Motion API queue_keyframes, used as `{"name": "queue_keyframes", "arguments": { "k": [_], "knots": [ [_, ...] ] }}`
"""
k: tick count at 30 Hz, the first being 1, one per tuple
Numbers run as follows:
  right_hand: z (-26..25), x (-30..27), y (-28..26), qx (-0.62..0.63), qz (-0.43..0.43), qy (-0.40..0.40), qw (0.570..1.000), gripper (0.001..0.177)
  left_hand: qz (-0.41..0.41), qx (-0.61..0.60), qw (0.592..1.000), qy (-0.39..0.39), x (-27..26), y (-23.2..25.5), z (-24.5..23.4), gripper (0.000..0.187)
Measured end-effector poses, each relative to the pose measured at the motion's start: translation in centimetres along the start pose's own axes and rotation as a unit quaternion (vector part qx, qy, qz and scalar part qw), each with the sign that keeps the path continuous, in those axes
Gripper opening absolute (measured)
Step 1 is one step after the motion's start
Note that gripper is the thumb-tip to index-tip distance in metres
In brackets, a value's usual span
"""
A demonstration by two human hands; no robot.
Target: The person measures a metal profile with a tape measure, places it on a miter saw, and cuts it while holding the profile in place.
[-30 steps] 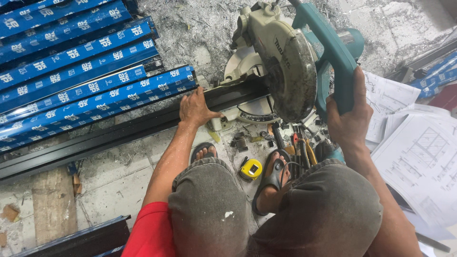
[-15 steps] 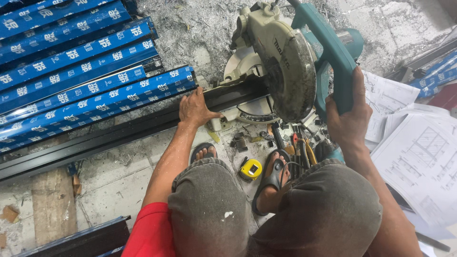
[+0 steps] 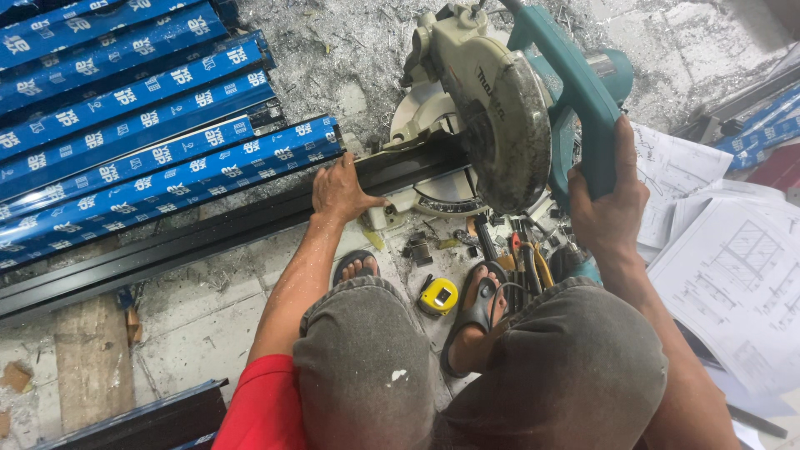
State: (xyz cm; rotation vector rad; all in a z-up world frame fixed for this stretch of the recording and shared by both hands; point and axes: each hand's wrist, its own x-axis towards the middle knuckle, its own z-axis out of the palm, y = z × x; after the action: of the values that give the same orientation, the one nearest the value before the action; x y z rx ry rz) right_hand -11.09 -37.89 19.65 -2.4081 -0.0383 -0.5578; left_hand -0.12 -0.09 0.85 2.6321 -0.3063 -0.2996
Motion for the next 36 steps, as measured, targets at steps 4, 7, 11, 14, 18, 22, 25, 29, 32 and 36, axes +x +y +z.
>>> {"name": "queue_keyframes", "arguments": {
  "k": [4, 7, 11, 14, 18, 22, 25, 29, 32, 36],
  "knots": [
    [0.1, -0.1, 0.3, -0.004, 0.008, -0.001, 1.0, 0.087, -0.004, -0.001, 1.0, -0.003, 0.0, 0.0, 0.1, 0.103],
    [0.1, 0.0, 0.5, -0.009, 0.011, -0.002, 1.0, 0.087, -0.003, -0.002, 1.0, -0.002, 0.0, -0.1, 0.0, 0.104],
    [0.0, 0.1, 0.3, -0.009, 0.015, -0.002, 1.0, 0.088, 0.003, -0.002, 1.0, 0.007, 0.1, -0.3, 0.4, 0.103],
    [-0.4, 1.4, -1.1, -0.081, 0.137, -0.031, 0.987, 0.082, -0.044, 0.072, 0.996, -0.01, 1.5, -1.2, 2.6, 0.125],
    [-1.7, 4.3, -3.4, -0.11, 0.107, -0.042, 0.987, 0.082, -0.053, 0.072, 0.996, -0.018, 1.1, -0.9, 2.1, 0.125],
    [-3.2, 8.3, -5.8, -0.308, 0.05, -0.098, 0.945, 0.095, -0.057, 0.055, 0.996, -0.029, 0.0, -1.7, 2.0, 0.127],
    [-4.3, 10.5, -8.3, -0.321, 0.059, -0.125, 0.937, 0.094, -0.049, 0.076, 0.995, -0.03, -1.3, -2.4, 1.2, 0.114],
    [-4.7, 10.7, -8.4, -0.232, 0.093, -0.131, 0.959, 0.087, -0.035, 0.136, 0.989, -0.047, -3.3, -5.0, 1.5, 0.111],
    [-4.6, 10.3, -6.6, -0.246, -0.007, -0.089, 0.965, 0.079, -0.035, 0.155, 0.986, -0.041, -5.0, -7.7, 2.3, 0.107],
    [-3.8, 8.9, -2.6, -0.276, -0.155, 0.013, 0.949, 0.051, -0.017, 0.17, 0.985, -0.034, -7.5, -10.2, 1.3, 0.109]
  ]
}}
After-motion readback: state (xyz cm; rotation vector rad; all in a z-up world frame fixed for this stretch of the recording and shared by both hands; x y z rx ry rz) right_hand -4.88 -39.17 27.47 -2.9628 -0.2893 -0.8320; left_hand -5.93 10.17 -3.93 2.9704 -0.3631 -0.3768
